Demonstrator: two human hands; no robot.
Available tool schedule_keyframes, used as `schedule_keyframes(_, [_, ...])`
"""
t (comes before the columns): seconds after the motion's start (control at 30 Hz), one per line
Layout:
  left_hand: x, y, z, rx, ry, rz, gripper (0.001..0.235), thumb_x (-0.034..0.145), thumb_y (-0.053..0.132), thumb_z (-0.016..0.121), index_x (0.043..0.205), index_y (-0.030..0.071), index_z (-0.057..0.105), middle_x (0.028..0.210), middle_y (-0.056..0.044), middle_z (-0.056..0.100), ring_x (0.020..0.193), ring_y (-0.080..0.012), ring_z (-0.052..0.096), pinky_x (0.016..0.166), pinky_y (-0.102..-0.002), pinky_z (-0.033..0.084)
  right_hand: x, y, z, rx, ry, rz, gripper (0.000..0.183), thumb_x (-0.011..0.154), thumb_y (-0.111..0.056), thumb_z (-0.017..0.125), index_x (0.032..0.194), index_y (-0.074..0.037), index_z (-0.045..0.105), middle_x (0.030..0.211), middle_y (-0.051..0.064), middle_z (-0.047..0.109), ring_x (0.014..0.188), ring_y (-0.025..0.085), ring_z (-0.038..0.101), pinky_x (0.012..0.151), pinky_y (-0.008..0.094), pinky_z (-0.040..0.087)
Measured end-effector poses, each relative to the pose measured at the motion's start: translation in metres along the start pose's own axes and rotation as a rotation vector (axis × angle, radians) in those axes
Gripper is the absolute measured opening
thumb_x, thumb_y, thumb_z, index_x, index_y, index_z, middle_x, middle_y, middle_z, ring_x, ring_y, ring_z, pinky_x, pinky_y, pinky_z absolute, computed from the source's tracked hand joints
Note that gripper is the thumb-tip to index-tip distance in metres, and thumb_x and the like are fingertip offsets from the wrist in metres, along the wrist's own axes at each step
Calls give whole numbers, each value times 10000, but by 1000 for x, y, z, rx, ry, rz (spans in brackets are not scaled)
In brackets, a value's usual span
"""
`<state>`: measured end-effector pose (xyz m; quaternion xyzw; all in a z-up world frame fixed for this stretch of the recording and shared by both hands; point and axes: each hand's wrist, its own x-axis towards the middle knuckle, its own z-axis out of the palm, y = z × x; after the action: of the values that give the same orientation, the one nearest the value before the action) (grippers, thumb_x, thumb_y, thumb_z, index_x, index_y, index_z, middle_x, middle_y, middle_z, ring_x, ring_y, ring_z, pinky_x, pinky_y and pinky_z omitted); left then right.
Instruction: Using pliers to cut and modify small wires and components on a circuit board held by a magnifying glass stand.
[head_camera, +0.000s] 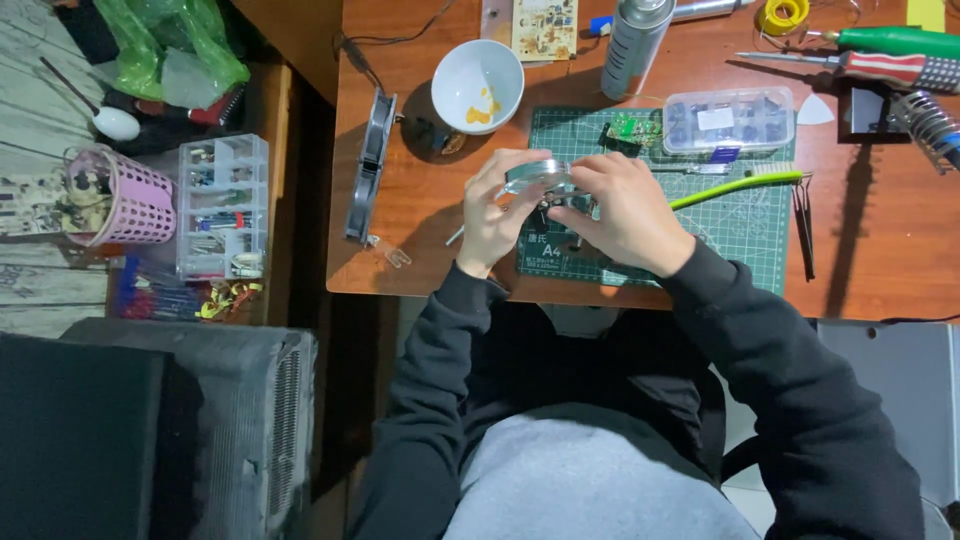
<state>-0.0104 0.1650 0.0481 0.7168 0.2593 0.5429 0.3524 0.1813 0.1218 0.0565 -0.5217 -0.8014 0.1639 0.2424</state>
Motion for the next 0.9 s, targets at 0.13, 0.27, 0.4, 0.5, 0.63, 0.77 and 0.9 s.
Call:
schedule_keyframes(0.13, [4,3,4,11,100,8,147,907,213,751,1004,103,752,867,-33,698,789,-64,608,691,-277,529,17,-5,10,-50,-34,-13,234,901,-291,741,953,-63,727,863,89,688,889,357,675,878,522,476])
schedule_keyframes(0.27, [6,-2,1,7,121,-5,99,865,188,795,896,102,759,719,-33,633,654,-86,571,595,-263,494,24,-6,19,-73,-5,-40,221,879,-282,745,780,-87,709,700,85,681,762,336,689,813,485,482])
schedule_keyframes(0.4, [8,3,4,1,186,-59,169,858,168,793,750,74,702,594,-17,517,629,-72,580,581,-265,488,23,-7,21,-146,13,-41,287,866,-339,754,684,-124,701,605,41,661,719,296,695,816,432,483])
schedule_keyframes(0.5, [12,11,7,-37,249,-153,211,877,189,766,716,70,700,555,3,530,718,-19,557,594,-225,484,22,-1,24,-100,39,-69,213,860,-308,756,761,-122,731,662,22,696,777,294,705,809,422,470])
schedule_keyframes(0.63, [18,17,8,-33,274,-250,281,891,231,743,664,80,672,543,4,606,675,-1,526,590,-221,474,20,0,27,-108,54,-66,184,852,-307,769,814,-128,750,701,5,719,793,270,714,812,414,468])
schedule_keyframes(0.77, [22,8,5,2,245,-317,358,894,296,735,609,96,652,505,-30,593,610,-26,538,537,-200,444,20,3,31,-71,78,-61,169,877,-299,762,867,-129,764,762,20,745,828,286,721,834,427,473])
schedule_keyframes(0.9, [25,-5,2,-4,232,-484,355,862,362,744,649,81,700,567,-66,684,546,-71,640,504,-218,509,21,-1,27,-59,55,-61,169,886,-299,759,932,-139,784,829,24,767,860,271,730,845,414,465])
